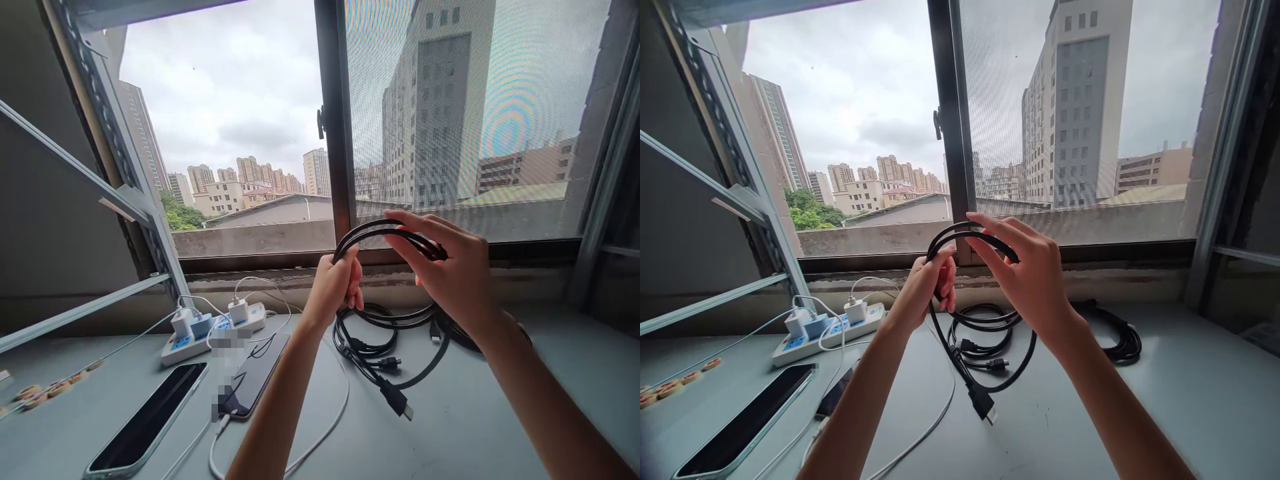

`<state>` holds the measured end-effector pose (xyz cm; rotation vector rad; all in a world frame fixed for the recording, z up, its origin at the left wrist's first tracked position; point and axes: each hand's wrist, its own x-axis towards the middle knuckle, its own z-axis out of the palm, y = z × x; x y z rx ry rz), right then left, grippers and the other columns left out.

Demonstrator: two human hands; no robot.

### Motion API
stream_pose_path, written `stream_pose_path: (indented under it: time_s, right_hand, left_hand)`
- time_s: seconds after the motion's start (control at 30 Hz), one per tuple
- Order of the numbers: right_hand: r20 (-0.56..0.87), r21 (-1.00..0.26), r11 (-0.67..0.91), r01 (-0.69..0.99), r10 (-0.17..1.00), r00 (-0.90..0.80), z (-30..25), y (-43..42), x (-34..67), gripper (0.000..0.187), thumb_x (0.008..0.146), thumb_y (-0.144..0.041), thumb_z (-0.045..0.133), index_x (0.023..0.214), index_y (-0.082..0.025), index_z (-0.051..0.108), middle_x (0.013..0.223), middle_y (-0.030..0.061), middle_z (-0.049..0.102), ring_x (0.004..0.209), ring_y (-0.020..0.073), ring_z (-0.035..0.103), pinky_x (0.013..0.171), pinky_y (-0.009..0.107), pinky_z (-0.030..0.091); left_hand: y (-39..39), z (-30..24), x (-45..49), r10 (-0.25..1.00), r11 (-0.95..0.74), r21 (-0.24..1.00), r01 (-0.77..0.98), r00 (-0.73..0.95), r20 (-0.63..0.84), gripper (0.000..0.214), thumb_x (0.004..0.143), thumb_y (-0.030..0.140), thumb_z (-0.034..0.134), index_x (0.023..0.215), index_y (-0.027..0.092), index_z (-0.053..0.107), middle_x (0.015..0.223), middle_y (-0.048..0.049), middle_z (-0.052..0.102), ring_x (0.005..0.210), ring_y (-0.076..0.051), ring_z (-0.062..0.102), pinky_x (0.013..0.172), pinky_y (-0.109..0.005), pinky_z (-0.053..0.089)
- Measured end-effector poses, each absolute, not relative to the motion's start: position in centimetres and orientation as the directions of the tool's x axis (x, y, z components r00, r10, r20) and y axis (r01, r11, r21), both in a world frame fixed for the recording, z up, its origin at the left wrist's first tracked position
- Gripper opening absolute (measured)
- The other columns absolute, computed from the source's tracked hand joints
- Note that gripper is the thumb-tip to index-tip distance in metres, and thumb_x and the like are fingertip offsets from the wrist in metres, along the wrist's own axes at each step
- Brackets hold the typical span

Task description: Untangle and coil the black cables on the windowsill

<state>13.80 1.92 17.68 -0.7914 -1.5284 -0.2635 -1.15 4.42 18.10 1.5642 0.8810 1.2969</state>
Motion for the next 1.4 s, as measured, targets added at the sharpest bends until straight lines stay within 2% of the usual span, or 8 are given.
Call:
stream_pose_path:
  time_s: [0.2,0.33,0.47,0.63,0.87,1.1,1.27,1.4]
  right_hand:
    - [0.938,-0.328,0.73,0.6,0.327,0.115,17.7,2.2,14.0,0.02,0.083,-0.037,0.059,0.095,-0.028,0.072,0.083,0.0018,0.071,0.073,0.0185,0.065,0.061,0.029,0.049]
    - [0.858,-0.505,0.733,0.457,0.482,0.175,17.9,2.1,13.9,0.024,0.08,-0.04,0.061,0.095,-0.026,0.073,0.07,0.0024,0.07,0.057,0.0164,0.063,0.041,0.024,0.042]
    - [0.814,-0.581,0.734,0.351,0.52,0.259,18.1,1.4,13.7,0.024,0.078,-0.04,0.063,0.098,-0.028,0.073,0.074,0.0038,0.071,0.051,0.0148,0.061,0.03,0.021,0.031]
    - [0.817,-0.562,0.771,0.298,0.464,0.341,18.1,1.0,13.5,0.02,0.074,-0.038,0.068,0.09,-0.026,0.074,0.071,0.0037,0.071,0.05,0.0156,0.062,0.027,0.02,0.027]
    - [0.809,-0.569,0.776,0.273,0.468,0.357,18.0,0.9,13.4,0.022,0.074,-0.039,0.068,0.089,-0.024,0.072,0.07,0.0023,0.071,0.029,0.0038,0.035,0.024,0.021,0.023]
    - [0.843,-0.531,0.731,0.429,0.505,0.185,18.0,1.7,14.3,0.043,0.072,-0.04,0.07,0.113,-0.026,0.064,0.065,-0.0002,0.068,0.03,0.0051,0.041,0.026,0.018,0.033]
    - [0.801,-0.598,0.742,0.303,0.57,0.183,18.2,1.7,14.6,0.035,0.08,-0.039,0.062,0.112,-0.026,0.066,0.057,-0.0022,0.065,0.024,0.0032,0.034,0.022,0.017,0.026]
    - [0.788,-0.614,0.75,0.246,0.567,0.241,18.3,1.2,14.1,0.036,0.08,-0.04,0.061,0.113,-0.027,0.065,0.065,-0.0001,0.07,0.023,0.0022,0.029,0.021,0.018,0.023]
  left_hand:
    - [6.2,16.7,-0.5,0.941,-0.248,0.966,-0.072,0.22,0.258,0.033,0.075,0.04,0.052,0.054,0.016,0.047,0.044,0.0,0.049,0.042,-0.016,0.059,0.039,-0.019,0.04]
    - [7.2,16.1,-0.9,0.944,-0.246,0.969,0.02,0.231,0.234,0.031,0.075,0.039,0.055,0.057,0.015,0.051,0.049,-0.0029,0.056,0.044,-0.016,0.059,0.046,-0.023,0.046]
    - [7.2,15.9,-1.4,0.943,-0.194,0.965,0.178,0.306,0.133,0.034,0.077,0.041,0.054,0.056,0.014,0.056,0.051,-0.0069,0.061,0.043,-0.016,0.059,0.045,-0.023,0.045]
    - [7.1,15.8,-1.4,0.92,-0.112,0.953,0.28,0.393,-0.008,0.046,0.081,0.05,0.047,0.054,0.015,0.057,0.049,-0.0089,0.06,0.039,-0.019,0.058,0.039,-0.023,0.041]
    - [6.9,16.4,-2.4,0.893,-0.146,0.947,0.285,0.45,0.002,0.045,0.073,0.056,0.057,0.055,0.015,0.059,0.052,-0.0109,0.063,0.041,-0.021,0.058,0.038,-0.026,0.042]
    - [7.0,16.8,-2.7,0.889,-0.178,0.943,0.281,0.456,0.032,0.041,0.081,0.048,0.049,0.059,0.014,0.059,0.058,-0.0084,0.066,0.042,-0.016,0.058,0.045,-0.025,0.043]
    - [7.2,15.9,-1.7,0.869,-0.082,0.972,0.221,0.493,-0.039,0.043,0.077,0.052,0.052,0.059,0.013,0.059,0.057,-0.0043,0.062,0.041,-0.016,0.057,0.047,-0.027,0.042]
    - [8.0,14.5,-0.7,0.745,0.021,0.979,0.204,0.65,-0.152,0.047,0.078,0.055,0.047,0.06,0.013,0.06,0.055,-0.0037,0.059,0.051,-0.018,0.062,0.059,-0.029,0.046]
